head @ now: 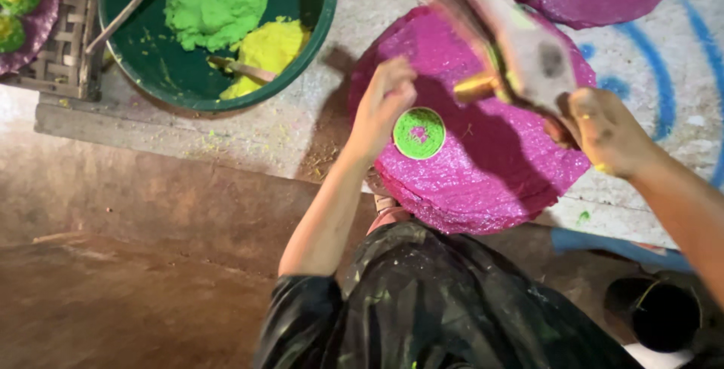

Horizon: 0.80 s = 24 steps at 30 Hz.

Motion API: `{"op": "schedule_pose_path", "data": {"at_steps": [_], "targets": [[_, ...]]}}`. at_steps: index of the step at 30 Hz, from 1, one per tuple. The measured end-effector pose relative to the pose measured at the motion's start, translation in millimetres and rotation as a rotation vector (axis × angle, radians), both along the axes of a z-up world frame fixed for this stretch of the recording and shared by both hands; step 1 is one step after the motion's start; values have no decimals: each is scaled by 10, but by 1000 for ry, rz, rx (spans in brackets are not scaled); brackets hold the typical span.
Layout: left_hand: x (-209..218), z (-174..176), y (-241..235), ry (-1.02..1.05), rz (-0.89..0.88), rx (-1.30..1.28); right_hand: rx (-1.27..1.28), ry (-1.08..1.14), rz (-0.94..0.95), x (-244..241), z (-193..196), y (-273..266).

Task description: The person fills a hand-held stencil tool with green and yellow dough from a bowl and presses it onto a large purple circular base to create patterns.

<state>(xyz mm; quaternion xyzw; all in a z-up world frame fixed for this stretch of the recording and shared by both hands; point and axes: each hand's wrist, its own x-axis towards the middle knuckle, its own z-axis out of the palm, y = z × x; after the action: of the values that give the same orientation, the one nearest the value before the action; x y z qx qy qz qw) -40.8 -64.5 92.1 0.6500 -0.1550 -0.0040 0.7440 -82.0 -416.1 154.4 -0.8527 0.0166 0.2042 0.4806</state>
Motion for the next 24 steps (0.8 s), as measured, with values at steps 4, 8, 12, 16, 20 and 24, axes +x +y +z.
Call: {"op": "schedule_pose_path", "data": {"at_steps": [4,8,12,16,20,24], "targets": [[-634,93,189,-71,151,861,462,-86,-166,-317,-267,-184],[-944,-3,79,-156,215,1123,708,-111,-274,-659,-420,-134],[-1050,-78,-32,-258,237,1161,739,-173,-378,-858,-444,-24],[-1056,-82,-46,-267,302,1156,752,-244,-412,-1004,-440,24],[-975,-109,-60,-327,286,1211,699,-286,-450,-1083,-411,37],[-967,-106,-43,-381,296,1226,758,-261,-484,-1135,-408,14]]}}
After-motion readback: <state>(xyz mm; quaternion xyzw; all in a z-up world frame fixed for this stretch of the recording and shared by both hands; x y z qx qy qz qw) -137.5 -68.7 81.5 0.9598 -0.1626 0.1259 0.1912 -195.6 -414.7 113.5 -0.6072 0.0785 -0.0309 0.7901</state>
